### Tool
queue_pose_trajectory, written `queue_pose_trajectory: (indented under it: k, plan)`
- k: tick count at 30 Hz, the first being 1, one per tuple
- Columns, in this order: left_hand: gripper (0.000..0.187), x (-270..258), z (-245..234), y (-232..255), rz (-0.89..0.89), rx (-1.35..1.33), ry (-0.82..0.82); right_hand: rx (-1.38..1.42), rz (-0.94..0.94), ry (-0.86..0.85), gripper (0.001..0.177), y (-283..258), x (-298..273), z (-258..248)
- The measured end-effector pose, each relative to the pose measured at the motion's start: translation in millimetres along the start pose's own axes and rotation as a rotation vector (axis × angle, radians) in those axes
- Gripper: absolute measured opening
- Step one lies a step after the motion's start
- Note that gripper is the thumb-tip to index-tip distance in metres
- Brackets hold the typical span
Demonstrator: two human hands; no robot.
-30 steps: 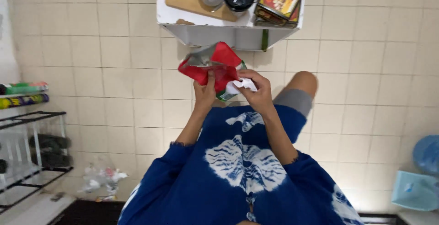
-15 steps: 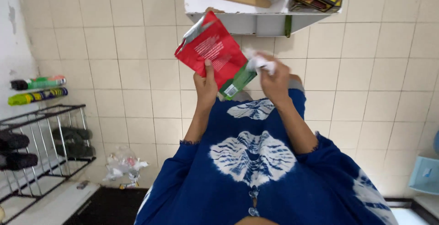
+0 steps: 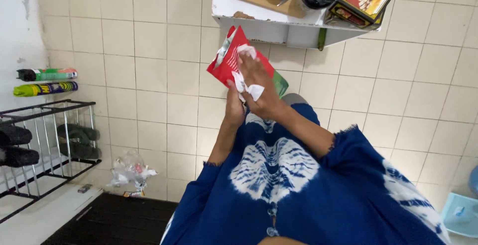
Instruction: The person spreads a dark striped mat over a mattress, smooths it, and places a white pillow on top. Then the person wipes a red and green packet and a small box with a white tissue and places them into a wall-mounted cabinet.
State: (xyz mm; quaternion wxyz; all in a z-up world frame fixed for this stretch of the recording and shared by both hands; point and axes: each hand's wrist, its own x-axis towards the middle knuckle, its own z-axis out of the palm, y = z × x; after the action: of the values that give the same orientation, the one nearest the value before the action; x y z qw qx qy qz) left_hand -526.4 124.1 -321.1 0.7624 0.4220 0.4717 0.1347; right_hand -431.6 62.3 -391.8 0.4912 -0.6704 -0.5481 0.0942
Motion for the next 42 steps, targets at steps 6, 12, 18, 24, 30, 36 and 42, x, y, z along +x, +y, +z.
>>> queue_pose_trajectory:
  k: [6,12,18,24,30,36,42]
  plan:
    - [0.075,-21.5,26.9,-7.5,0.206,0.196,-0.128,0.278,0.027,0.016,0.07,-15.0,19.1,-39.1]
    - [0.069,-17.8,60.6,-34.4,0.183,0.116,-0.12,0.303,-0.079,-0.054,0.057,-28.3,13.0,-92.9]
    - [0.064,-16.4,90.1,-67.8,0.143,0.023,-0.108,0.365,-0.213,-0.253,0.052,-7.5,-24.0,-130.9]
    - [0.063,-19.8,94.2,-90.3,0.108,-0.021,-0.158,0.281,-0.013,-0.114,0.059,4.2,-32.5,-131.9]
    - [0.066,-36.4,64.1,-81.3,0.144,-0.566,-0.27,0.539,0.005,-0.039,0.058,-12.1,-33.4,-87.4]
    - [0.066,-50.7,24.5,-37.2,0.23,-0.761,-0.303,0.732,0.456,0.051,0.041,-18.4,-19.9,-70.1]
    - [0.064,-67.6,-7.4,-15.7,0.39,-0.273,-0.175,0.721,0.443,0.058,0.043,-45.0,13.5,-74.9]
